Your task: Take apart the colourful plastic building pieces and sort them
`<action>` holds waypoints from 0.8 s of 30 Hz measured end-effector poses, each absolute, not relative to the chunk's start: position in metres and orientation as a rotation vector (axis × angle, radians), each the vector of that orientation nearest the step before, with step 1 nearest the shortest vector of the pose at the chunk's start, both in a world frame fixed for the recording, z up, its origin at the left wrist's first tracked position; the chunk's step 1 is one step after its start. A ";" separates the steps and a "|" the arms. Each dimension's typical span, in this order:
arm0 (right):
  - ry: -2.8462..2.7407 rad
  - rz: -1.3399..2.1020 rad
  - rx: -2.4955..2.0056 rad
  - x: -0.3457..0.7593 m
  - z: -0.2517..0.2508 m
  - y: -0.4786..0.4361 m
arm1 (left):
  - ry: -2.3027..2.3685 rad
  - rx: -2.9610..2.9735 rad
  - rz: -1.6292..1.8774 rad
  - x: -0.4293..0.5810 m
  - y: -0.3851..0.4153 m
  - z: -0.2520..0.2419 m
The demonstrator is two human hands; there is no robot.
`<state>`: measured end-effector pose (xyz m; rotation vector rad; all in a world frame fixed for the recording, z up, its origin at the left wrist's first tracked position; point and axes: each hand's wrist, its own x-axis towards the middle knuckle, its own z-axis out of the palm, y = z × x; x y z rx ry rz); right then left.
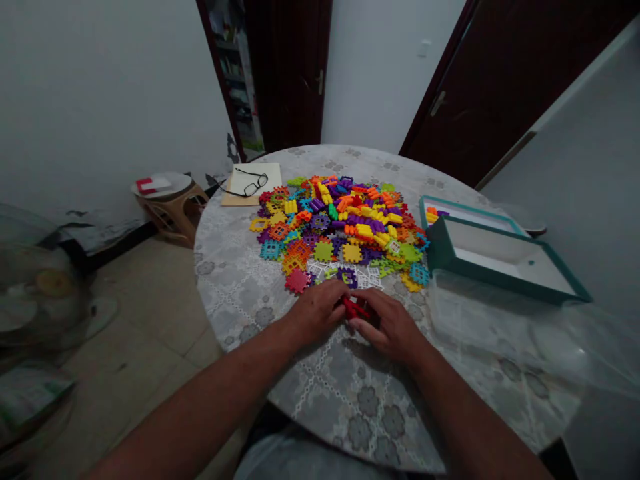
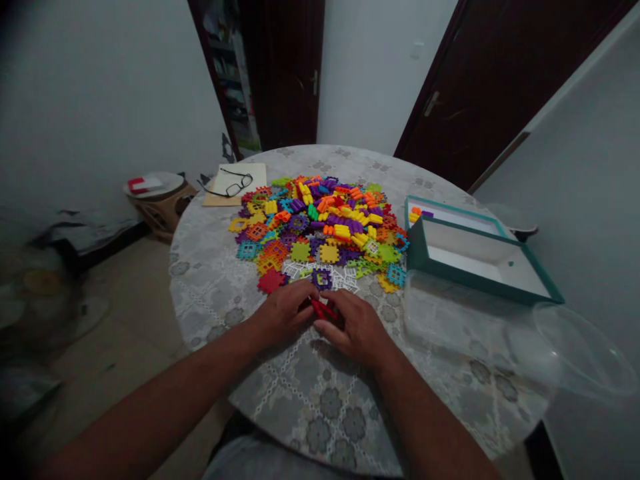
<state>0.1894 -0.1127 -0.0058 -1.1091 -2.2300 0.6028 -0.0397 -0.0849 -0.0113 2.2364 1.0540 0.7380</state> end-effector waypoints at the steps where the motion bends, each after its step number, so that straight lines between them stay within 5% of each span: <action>1: -2.241 0.597 -1.108 0.189 -0.007 -0.113 | 1.071 2.247 0.726 -0.039 -0.085 -0.011; 7: -2.239 0.511 -1.234 0.188 -0.011 -0.110 | 1.077 2.273 0.735 -0.052 -0.088 0.003; 11: -2.128 0.465 -1.341 0.194 -0.011 -0.107 | 1.511 2.341 0.868 -0.081 -0.088 0.016; 15: -2.062 0.508 -1.344 0.196 -0.012 -0.106 | 1.834 2.366 0.534 -0.105 -0.086 0.021; 24: -2.113 0.505 -1.306 0.192 -0.015 -0.105 | 1.677 2.491 0.193 -0.088 -0.081 0.032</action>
